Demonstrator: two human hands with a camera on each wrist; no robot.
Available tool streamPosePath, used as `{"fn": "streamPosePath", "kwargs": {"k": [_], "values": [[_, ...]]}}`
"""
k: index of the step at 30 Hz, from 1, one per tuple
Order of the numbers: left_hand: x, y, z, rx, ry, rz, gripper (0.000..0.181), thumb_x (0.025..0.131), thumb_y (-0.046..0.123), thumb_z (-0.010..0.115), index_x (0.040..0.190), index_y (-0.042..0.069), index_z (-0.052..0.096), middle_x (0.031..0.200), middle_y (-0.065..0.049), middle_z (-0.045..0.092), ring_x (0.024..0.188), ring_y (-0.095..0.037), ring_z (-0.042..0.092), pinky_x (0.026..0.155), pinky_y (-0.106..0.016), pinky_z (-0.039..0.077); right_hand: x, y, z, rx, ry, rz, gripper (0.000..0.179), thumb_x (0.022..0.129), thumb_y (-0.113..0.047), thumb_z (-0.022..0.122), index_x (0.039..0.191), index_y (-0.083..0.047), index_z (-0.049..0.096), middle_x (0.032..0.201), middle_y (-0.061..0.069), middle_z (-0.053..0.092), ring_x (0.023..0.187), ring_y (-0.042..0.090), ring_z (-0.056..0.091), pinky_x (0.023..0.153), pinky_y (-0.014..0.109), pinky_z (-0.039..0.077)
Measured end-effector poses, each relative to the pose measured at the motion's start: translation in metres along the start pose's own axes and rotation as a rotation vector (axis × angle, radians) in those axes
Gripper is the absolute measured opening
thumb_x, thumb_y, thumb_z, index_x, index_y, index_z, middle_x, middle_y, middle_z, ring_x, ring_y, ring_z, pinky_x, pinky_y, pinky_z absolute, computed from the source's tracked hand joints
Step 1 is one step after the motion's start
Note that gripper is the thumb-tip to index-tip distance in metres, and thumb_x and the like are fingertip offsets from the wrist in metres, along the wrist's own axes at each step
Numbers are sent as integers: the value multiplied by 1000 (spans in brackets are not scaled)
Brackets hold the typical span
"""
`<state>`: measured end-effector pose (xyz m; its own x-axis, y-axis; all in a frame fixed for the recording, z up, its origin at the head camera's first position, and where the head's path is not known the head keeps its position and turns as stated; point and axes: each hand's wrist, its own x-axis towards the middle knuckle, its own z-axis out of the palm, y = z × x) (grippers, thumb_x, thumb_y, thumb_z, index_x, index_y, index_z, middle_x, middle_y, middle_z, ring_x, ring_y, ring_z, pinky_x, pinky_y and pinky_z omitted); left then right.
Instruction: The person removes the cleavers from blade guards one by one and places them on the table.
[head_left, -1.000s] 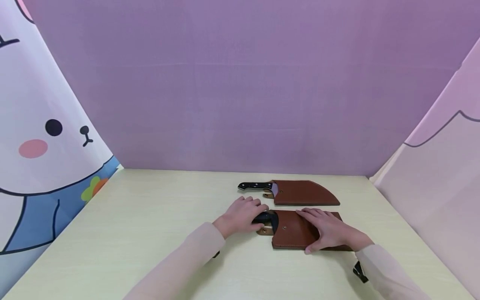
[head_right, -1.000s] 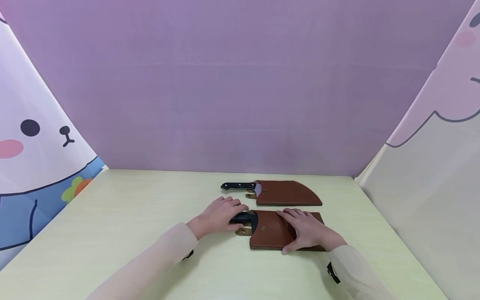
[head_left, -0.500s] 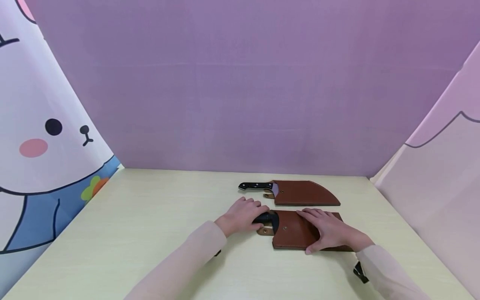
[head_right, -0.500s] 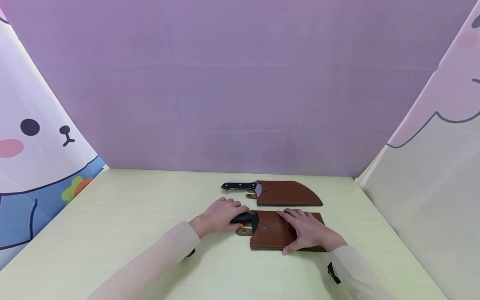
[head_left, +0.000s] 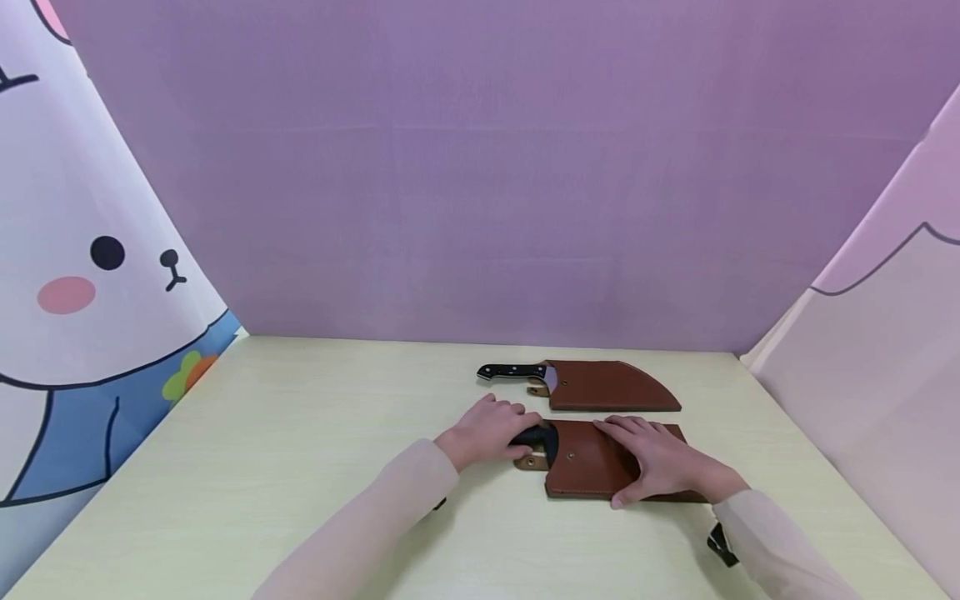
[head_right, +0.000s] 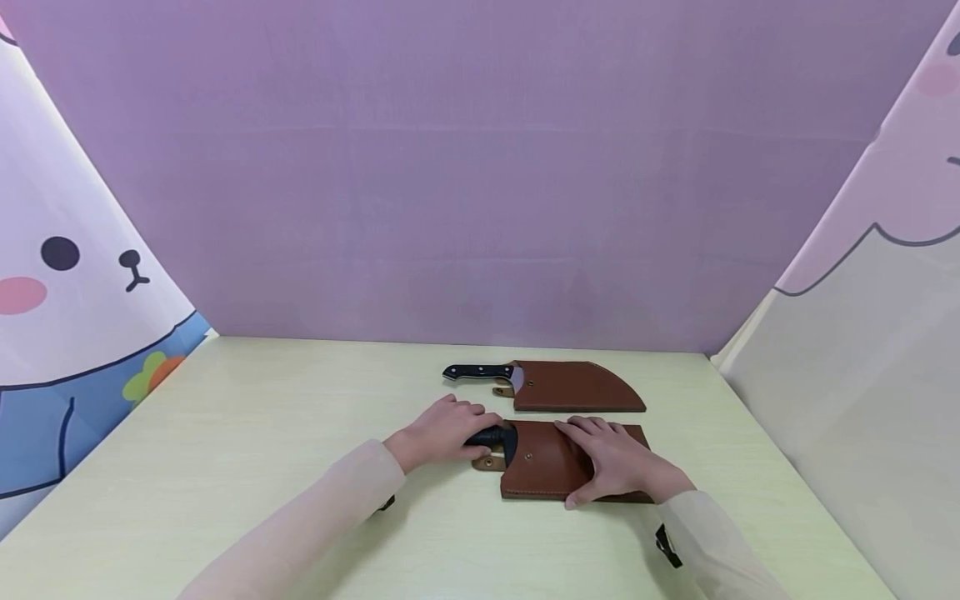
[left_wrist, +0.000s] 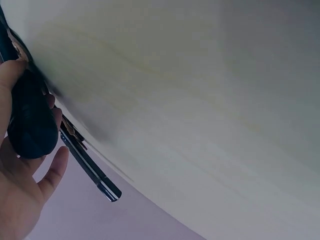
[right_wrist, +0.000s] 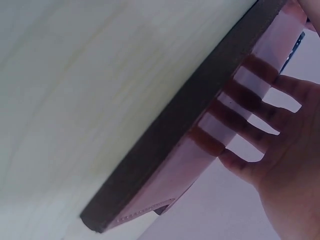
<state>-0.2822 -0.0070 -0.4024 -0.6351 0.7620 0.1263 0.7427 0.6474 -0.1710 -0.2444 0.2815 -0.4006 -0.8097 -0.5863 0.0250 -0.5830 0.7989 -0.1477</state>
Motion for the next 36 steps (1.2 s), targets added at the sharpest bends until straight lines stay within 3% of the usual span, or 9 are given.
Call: {"fn": "streamPosePath", "kwargs": {"k": [19, 36], "values": [[3, 0, 2, 20, -23, 39, 40, 88, 49, 52, 121, 26, 49, 99, 5, 61, 82, -10, 59, 75, -31, 43, -2, -3, -2, -9, 24, 11, 108, 54, -75, 66, 138, -12, 39, 135, 17, 43, 124, 40, 37, 90, 63, 32], [5, -1, 4, 75, 4, 58, 37, 87, 51, 52, 115, 25, 50, 95, 7, 63, 79, -9, 60, 75, -30, 41, -3, -2, -2, -31, 48, 6, 109, 53, -77, 64, 137, -12, 41, 133, 16, 45, 122, 38, 40, 89, 63, 34]]}}
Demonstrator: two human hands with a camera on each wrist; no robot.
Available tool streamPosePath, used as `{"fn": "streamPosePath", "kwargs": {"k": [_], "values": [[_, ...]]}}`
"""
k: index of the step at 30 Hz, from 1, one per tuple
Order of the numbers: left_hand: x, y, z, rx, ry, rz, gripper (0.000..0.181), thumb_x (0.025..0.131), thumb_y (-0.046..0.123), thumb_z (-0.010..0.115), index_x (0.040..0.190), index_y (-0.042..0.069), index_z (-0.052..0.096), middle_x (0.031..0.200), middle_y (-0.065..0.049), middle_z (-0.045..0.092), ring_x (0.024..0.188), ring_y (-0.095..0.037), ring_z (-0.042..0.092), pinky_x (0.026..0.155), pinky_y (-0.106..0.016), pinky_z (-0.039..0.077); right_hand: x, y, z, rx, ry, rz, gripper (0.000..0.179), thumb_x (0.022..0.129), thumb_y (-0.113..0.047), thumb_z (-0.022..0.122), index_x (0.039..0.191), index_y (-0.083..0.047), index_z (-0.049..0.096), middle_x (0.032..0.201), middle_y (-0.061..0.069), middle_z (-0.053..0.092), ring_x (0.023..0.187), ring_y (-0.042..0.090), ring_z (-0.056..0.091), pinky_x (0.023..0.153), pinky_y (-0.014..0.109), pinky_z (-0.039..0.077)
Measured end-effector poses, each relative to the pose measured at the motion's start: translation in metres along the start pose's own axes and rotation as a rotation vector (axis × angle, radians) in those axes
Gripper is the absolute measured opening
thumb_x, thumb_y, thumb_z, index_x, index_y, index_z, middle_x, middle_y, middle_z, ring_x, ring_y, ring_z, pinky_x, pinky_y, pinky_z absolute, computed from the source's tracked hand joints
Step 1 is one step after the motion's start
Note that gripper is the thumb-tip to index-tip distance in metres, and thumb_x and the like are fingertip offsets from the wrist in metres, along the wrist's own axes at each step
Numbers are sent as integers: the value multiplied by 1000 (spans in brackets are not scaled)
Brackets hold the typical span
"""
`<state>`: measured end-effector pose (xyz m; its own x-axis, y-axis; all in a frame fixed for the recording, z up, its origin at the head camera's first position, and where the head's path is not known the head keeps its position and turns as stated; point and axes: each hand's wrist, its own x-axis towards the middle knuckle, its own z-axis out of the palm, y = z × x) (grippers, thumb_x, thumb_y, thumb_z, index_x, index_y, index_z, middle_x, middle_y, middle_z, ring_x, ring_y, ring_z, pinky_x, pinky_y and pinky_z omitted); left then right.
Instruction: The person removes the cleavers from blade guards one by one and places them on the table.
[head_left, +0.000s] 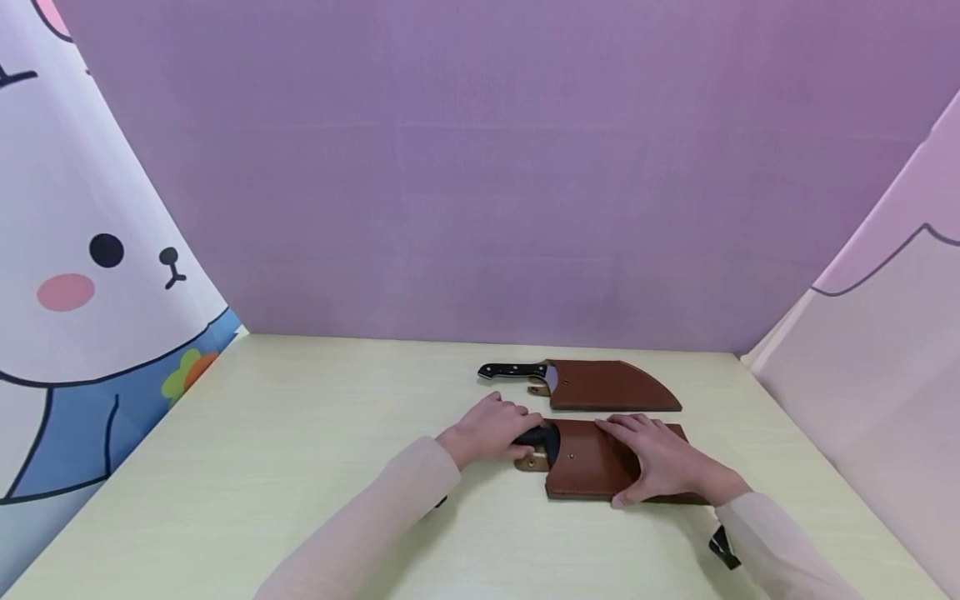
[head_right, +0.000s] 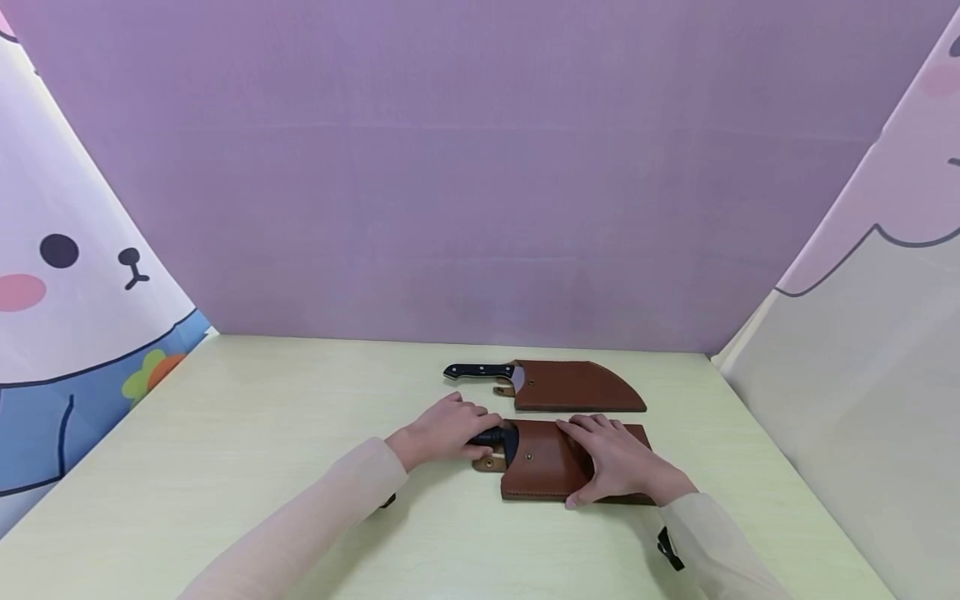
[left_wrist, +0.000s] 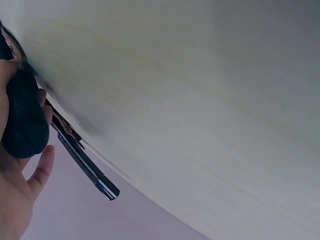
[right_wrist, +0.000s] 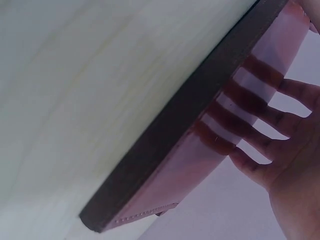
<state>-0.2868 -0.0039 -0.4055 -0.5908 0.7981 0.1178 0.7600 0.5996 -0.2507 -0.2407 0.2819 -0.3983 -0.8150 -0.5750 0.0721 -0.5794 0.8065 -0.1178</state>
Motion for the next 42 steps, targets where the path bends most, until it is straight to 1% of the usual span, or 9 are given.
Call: {"fn": "streamPosePath", "kwargs": {"k": [7, 13, 21, 28, 34, 42], "values": [[-2, 0, -1, 21, 45, 16, 37, 87, 51, 51, 114, 25, 52, 94, 8, 64, 77, -8, 60, 73, -30, 40, -1, -2, -3, 3, 18, -1, 108, 53, -76, 66, 137, -13, 41, 133, 15, 45, 121, 38, 40, 89, 62, 34], [-5, 0, -3, 32, 64, 25, 38, 88, 51, 50, 114, 24, 53, 92, 8, 64, 77, -8, 60, 72, -30, 40, -2, -4, -5, 2, 41, -8, 109, 52, -75, 67, 137, -13, 41, 134, 14, 46, 122, 37, 40, 90, 62, 33], [-9, 0, -4, 53, 96, 32, 38, 88, 51, 48, 114, 24, 52, 91, 8, 64, 76, -7, 59, 71, -29, 40, -3, -7, -8, -17, 46, -14, 109, 52, -76, 66, 138, -14, 40, 135, 14, 44, 123, 36, 40, 91, 60, 33], [-12, -1, -6, 50, 122, 35, 37, 89, 50, 47, 113, 23, 53, 89, 8, 64, 73, -7, 58, 71, -29, 39, -3, -8, -11, -28, 55, -27, 110, 52, -76, 67, 138, -13, 40, 136, 15, 43, 123, 37, 40, 91, 59, 34], [-14, -1, -8, 38, 128, 38, 36, 89, 50, 47, 111, 22, 53, 88, 8, 64, 71, -7, 57, 69, -28, 37, -3, -12, -12, -31, 60, -35, 109, 53, -74, 68, 138, -12, 40, 136, 15, 44, 122, 38, 40, 91, 60, 34], [-17, -1, -11, 44, 156, 41, 36, 89, 49, 48, 110, 21, 54, 85, 8, 64, 70, -7, 57, 68, -28, 40, -3, -13, -14, -24, 51, -31, 109, 53, -73, 69, 139, -12, 39, 137, 16, 42, 123, 38, 39, 92, 60, 33]]}}
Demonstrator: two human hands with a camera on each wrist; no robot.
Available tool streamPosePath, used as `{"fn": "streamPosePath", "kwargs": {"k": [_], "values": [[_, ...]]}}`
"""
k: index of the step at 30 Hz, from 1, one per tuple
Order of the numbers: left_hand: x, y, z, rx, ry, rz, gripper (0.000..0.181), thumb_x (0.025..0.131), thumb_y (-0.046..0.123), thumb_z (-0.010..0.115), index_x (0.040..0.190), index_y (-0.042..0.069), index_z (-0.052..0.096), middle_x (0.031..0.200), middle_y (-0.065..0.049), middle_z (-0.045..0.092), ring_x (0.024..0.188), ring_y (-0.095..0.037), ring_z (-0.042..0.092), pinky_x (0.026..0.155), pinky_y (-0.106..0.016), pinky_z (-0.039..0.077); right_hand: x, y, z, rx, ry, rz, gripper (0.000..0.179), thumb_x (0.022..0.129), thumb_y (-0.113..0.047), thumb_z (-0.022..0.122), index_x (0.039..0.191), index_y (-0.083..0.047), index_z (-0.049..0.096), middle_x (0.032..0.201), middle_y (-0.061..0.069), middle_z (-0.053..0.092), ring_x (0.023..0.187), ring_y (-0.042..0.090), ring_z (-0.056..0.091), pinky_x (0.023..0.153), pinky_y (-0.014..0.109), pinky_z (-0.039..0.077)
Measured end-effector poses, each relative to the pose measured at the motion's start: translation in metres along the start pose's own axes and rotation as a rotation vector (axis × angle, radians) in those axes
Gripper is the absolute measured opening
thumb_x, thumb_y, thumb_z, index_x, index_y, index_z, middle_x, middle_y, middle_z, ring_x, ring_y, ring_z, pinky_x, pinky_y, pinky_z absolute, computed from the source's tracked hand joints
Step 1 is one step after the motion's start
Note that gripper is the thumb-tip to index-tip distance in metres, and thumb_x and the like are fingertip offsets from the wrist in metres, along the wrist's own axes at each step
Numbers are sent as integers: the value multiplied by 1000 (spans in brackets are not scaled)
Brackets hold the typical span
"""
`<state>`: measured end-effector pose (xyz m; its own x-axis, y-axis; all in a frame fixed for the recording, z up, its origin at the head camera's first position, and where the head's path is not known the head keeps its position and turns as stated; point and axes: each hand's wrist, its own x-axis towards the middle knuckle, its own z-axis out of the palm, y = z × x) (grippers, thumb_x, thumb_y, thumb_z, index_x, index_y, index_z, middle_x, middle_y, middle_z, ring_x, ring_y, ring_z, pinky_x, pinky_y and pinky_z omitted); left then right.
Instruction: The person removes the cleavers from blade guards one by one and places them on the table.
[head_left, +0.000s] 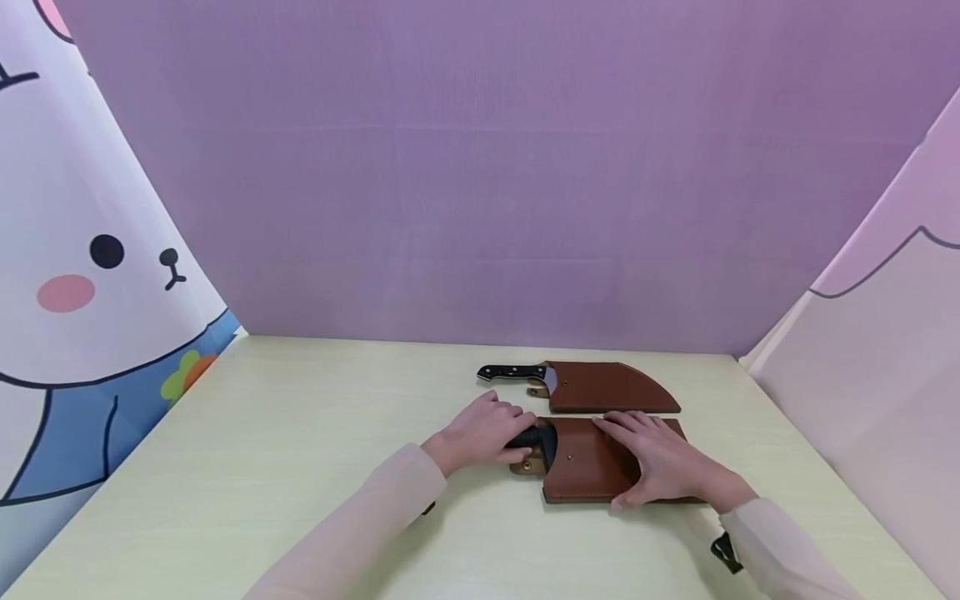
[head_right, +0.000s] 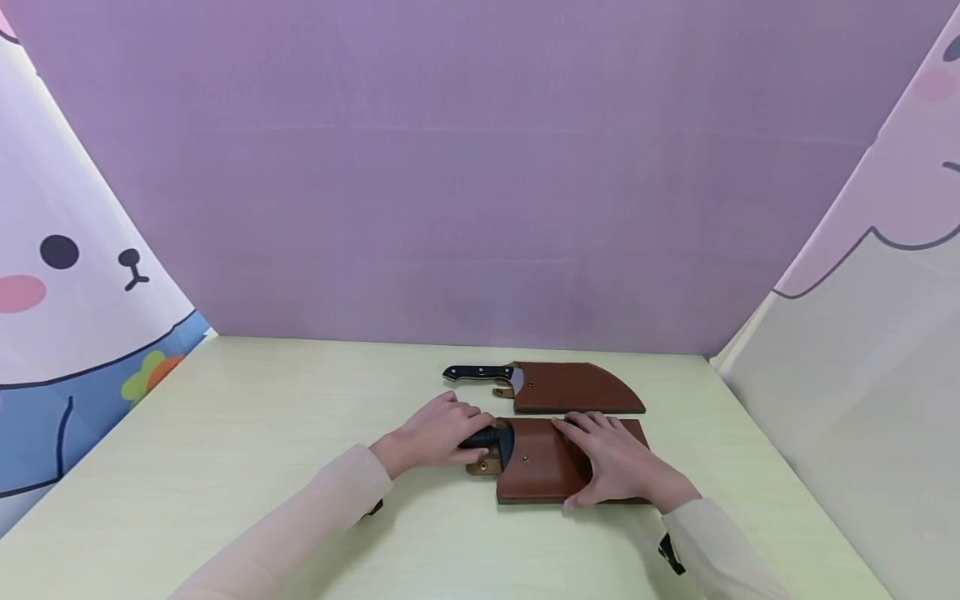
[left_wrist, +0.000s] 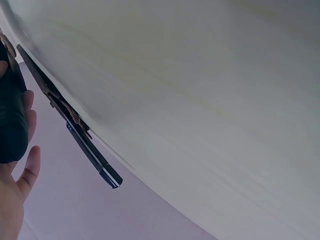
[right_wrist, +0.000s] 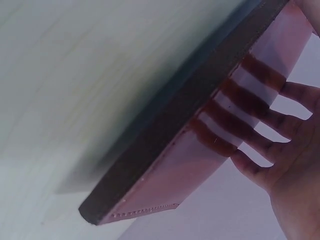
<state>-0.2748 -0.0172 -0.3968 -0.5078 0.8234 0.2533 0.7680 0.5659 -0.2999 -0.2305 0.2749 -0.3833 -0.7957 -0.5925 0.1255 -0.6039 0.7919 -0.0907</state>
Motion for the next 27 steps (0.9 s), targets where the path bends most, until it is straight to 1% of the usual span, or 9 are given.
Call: {"fn": "streamPosePath", "kwargs": {"k": [9, 18, 27], "values": [[-1, -1, 0, -1, 27, 2, 37, 89, 48, 49, 111, 20, 55, 88, 7, 65, 72, -7, 59, 69, -29, 42, 0, -1, -1, 10, -14, 0, 109, 55, -72, 69, 139, -12, 37, 138, 16, 41, 124, 38, 38, 93, 60, 32], [-2, -2, 0, -23, 24, -9, 37, 88, 48, 50, 111, 20, 55, 89, 6, 66, 72, -8, 59, 69, -29, 42, 0, -1, -1, -13, -1, -1, 110, 54, -75, 67, 139, -12, 38, 137, 16, 42, 124, 38, 39, 92, 60, 33], [-4, -2, -1, -27, 19, -14, 37, 88, 48, 50, 111, 20, 56, 90, 7, 66, 72, -7, 60, 69, -29, 42, 0, -1, 1, -4, -4, -1, 109, 54, -73, 68, 139, -13, 38, 137, 16, 42, 124, 37, 39, 92, 60, 33]]}}
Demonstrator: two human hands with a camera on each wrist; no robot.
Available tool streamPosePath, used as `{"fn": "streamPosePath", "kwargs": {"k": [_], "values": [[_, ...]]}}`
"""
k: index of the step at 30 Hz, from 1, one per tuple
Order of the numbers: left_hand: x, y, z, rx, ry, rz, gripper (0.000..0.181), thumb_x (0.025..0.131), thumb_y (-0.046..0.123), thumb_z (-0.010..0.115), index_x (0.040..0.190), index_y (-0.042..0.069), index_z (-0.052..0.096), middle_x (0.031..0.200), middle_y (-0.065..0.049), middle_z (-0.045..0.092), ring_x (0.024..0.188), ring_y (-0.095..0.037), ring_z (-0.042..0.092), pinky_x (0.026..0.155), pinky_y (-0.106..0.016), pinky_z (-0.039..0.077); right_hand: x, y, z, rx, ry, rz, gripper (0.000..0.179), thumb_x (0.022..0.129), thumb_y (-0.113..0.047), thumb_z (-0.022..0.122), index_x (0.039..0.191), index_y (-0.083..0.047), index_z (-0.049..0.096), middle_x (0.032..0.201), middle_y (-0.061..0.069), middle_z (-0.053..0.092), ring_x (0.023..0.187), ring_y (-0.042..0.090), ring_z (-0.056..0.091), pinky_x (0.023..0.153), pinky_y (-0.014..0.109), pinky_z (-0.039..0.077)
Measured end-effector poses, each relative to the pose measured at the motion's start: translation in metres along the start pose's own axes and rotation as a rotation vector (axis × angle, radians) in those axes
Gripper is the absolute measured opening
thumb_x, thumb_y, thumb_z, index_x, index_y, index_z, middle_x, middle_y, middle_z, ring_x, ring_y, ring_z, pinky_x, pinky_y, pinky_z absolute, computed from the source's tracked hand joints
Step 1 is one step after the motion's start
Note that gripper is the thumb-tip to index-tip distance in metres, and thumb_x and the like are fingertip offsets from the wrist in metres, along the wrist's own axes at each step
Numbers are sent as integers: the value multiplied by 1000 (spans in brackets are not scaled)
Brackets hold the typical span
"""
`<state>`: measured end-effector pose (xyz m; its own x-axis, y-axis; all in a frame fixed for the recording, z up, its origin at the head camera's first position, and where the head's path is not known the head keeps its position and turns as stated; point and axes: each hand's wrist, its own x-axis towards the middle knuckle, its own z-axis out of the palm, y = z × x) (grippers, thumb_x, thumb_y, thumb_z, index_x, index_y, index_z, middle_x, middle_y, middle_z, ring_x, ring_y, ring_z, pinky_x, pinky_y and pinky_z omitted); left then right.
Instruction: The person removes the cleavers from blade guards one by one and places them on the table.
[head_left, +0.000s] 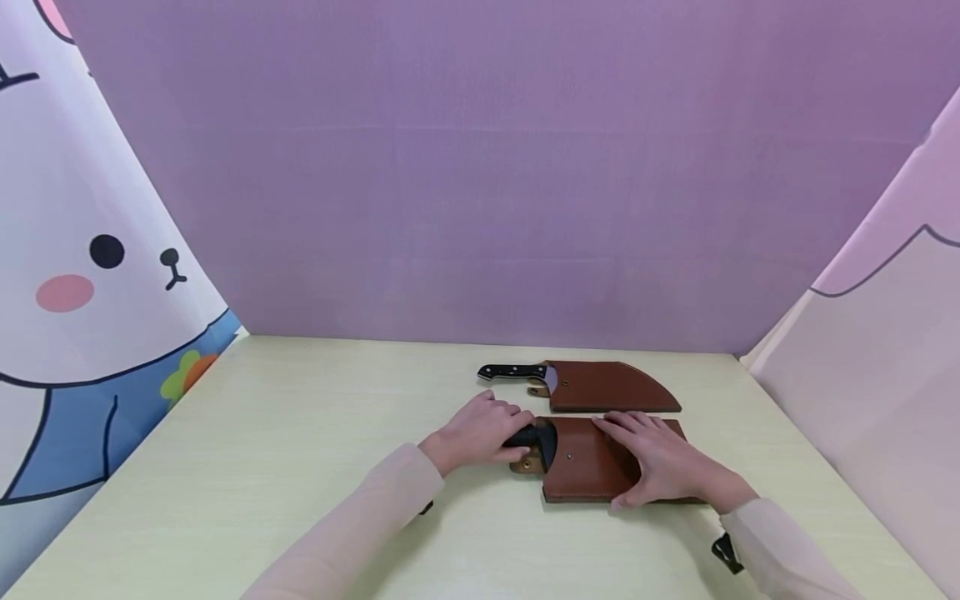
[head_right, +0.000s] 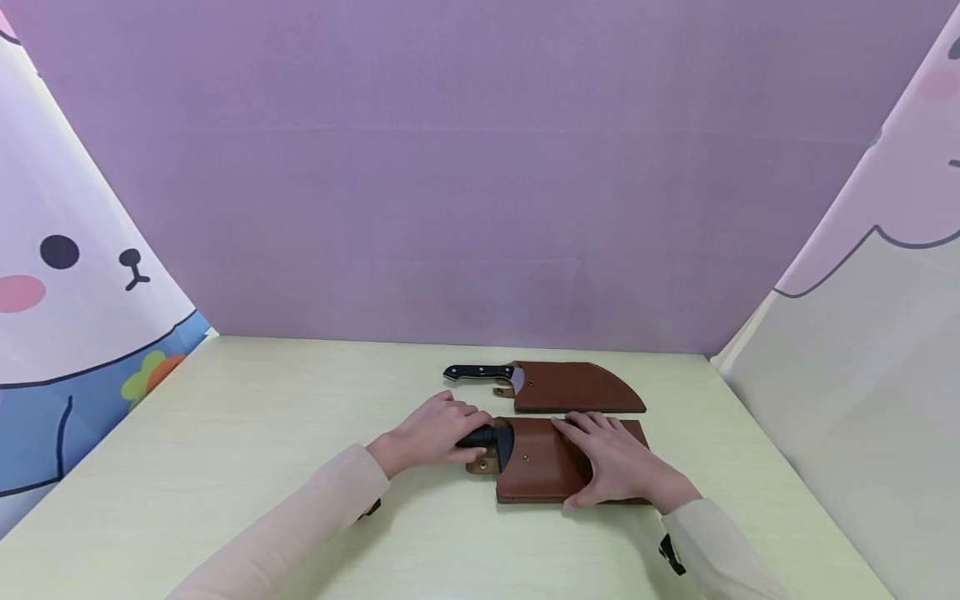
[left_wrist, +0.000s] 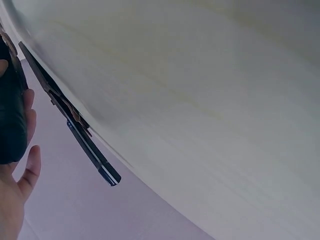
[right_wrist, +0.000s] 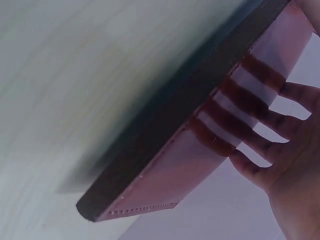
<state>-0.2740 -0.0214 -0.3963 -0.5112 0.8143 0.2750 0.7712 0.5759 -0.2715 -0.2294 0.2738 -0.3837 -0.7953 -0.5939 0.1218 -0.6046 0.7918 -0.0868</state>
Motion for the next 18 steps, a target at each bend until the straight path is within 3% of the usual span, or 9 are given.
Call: {"fn": "streamPosePath", "kwargs": {"k": [18], "values": [[-3, -1, -4, -30, -14, -17, 36, 87, 48, 52, 111, 21, 56, 93, 7, 66, 75, -8, 60, 70, -29, 42, -3, -1, -1, -1, 15, -10, 108, 55, -72, 69, 139, -12, 38, 137, 15, 42, 123, 35, 40, 92, 59, 33]]}}
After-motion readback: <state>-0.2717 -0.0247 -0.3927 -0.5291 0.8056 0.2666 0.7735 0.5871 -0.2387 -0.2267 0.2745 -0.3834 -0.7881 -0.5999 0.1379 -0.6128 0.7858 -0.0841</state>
